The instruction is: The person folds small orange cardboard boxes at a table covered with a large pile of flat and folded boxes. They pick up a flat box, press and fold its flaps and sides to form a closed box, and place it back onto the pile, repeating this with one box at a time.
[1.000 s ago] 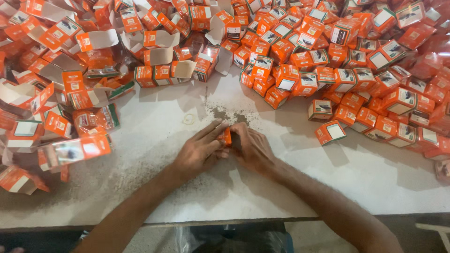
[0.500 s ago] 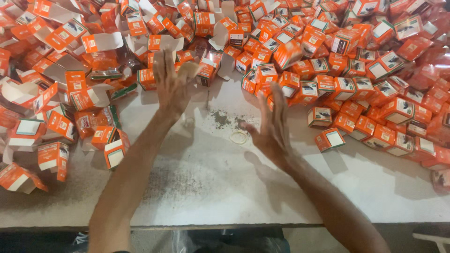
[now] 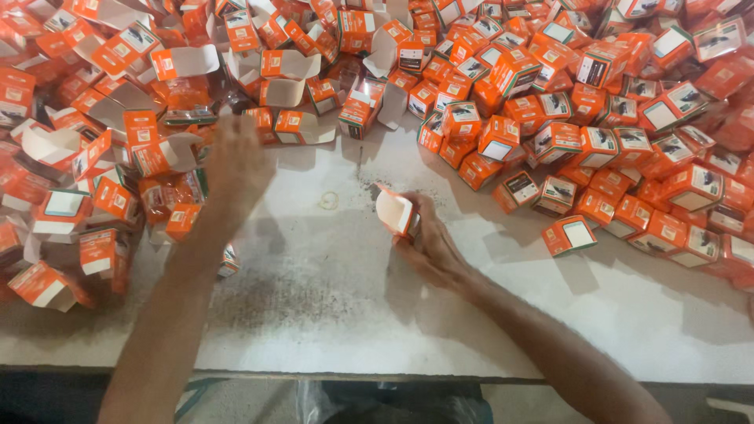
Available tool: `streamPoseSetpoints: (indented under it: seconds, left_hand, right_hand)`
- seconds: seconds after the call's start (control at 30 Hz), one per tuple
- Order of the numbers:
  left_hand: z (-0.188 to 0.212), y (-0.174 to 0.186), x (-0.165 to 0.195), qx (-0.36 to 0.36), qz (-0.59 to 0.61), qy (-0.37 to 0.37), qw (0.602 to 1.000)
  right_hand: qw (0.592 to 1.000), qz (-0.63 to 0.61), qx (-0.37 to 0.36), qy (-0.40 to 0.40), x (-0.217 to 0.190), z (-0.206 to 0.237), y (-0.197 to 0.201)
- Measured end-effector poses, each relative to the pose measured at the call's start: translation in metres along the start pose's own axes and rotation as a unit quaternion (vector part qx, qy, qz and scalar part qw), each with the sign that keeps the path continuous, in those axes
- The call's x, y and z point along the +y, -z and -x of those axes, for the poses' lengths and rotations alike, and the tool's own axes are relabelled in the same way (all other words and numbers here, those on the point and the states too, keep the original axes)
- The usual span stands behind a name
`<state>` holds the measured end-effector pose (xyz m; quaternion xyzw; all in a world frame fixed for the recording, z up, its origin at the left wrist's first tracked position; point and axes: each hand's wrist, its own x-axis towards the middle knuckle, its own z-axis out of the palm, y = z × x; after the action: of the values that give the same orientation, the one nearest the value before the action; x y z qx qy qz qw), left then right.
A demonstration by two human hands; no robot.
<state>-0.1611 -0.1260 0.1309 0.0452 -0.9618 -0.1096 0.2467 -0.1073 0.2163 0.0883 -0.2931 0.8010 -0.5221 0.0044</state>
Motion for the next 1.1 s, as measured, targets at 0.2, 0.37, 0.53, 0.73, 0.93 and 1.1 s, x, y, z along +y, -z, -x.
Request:
streamPoseSetpoints:
  seconds: [0.2, 0.37, 0.53, 0.73, 0.93, 1.1]
  left_hand:
    - [-0.016, -0.027, -0.059, -0.09, -0.093, 0.01, 0.992]
    - [0.012, -0.032, -0.037, -0.104, -0.11, -0.096, 0.984]
    - [0.044, -0.003, 0.002, -0.153, 0.029, -0.116, 0.981]
    - [0.118, 0.004, 0.087, 0.038, 0.384, -0.165, 0.907]
    - [0.127, -0.01, 0.121, 0.067, 0.301, -0.368, 0.877]
    - [0.127, 0.002, 0.127, 0.083, 0.193, -0.326, 0.922]
  right_hand:
    - [0.982, 0.103, 0.02, 0.157, -0.002, 0.0, -0.003]
    - [0.988, 0.088, 0.073, 0.106, -0.01, 0.0, 0.0]
    - [0.995, 0.077, -0.008, 0.057, -0.012, 0.0, 0.021]
    - [0.991, 0.085, -0.037, 0.092, -0.005, -0.002, 0.019]
    - [0.995, 0.052, -0.02, 0.077, 0.003, 0.001, 0.015]
    - [0.998, 0.054, -0.037, 0.022, 0.008, 0.002, 0.015]
